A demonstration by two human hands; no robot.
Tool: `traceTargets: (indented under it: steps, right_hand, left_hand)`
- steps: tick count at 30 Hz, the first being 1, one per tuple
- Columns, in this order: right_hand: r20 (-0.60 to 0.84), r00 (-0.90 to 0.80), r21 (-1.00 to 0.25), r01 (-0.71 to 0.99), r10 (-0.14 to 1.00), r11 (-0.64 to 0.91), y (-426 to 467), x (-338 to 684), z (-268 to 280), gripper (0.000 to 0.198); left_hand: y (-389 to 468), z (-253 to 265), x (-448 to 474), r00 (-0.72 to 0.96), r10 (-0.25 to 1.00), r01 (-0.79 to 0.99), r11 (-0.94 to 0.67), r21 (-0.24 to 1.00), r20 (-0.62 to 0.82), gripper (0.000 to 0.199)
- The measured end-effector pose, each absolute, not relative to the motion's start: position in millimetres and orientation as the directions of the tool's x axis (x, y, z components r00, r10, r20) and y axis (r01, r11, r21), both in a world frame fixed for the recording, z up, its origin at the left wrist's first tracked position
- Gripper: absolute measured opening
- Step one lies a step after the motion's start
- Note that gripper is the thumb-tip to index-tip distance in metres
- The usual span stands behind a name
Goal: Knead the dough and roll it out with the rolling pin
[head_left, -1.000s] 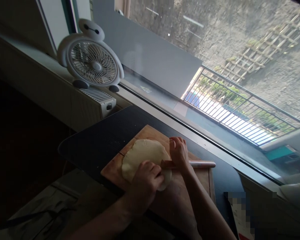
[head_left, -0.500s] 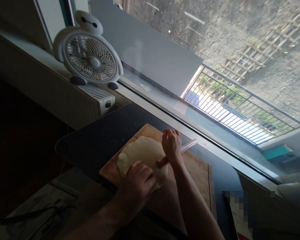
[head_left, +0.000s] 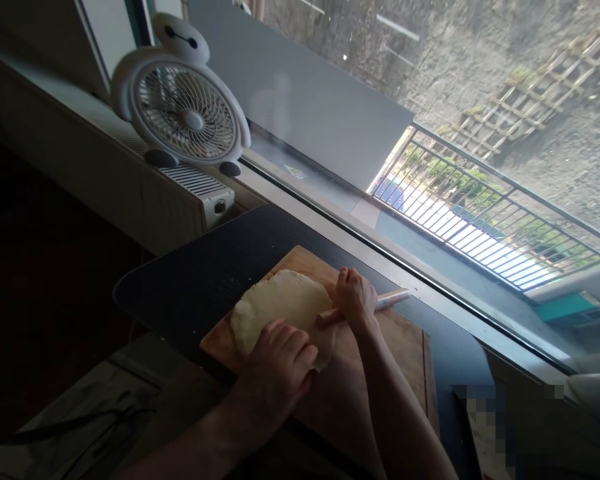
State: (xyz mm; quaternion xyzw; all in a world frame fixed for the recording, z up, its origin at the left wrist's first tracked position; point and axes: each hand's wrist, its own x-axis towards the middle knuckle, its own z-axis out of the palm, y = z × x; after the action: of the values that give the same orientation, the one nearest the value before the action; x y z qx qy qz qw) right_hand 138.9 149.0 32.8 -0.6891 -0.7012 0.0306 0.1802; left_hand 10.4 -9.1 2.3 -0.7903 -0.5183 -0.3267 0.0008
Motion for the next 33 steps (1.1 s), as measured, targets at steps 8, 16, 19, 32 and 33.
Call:
traceTargets:
  steps: [8,16,19,32,33]
  right_hand:
    - [0.396,-0.431,-0.265,0.792,0.811,0.550,81.4,198.0,13.2,0.038]
    - [0.220,-0.236,-0.145,0.952,0.946,0.271,64.3,200.7,26.0,0.042]
    - [0.209,-0.263,-0.174,0.938,0.942,0.300,45.8,180.1,24.7,0.037]
    - [0.222,-0.319,-0.209,0.907,0.921,0.365,68.3,158.7,27.7,0.038]
    - [0.248,-0.334,-0.182,0.906,0.910,0.382,54.8,156.9,24.9,0.037]
  left_hand:
    - [7.4,5.8,5.7,0.471,0.706,0.754,-0.633,0.174,0.529,0.014]
    - [5.7,16.8,-21.9,0.654,0.583,0.559,-0.802,0.212,0.482,0.016]
    - [-5.1,9.7,-11.0,0.503,0.721,0.684,-0.669,0.291,0.477,0.013]
    - [-10.4,0.6,15.8,0.204,0.847,0.746,-0.460,0.482,0.492,0.009]
    - [-10.6,0.2,15.9,0.198,0.848,0.742,-0.457,0.490,0.491,0.010]
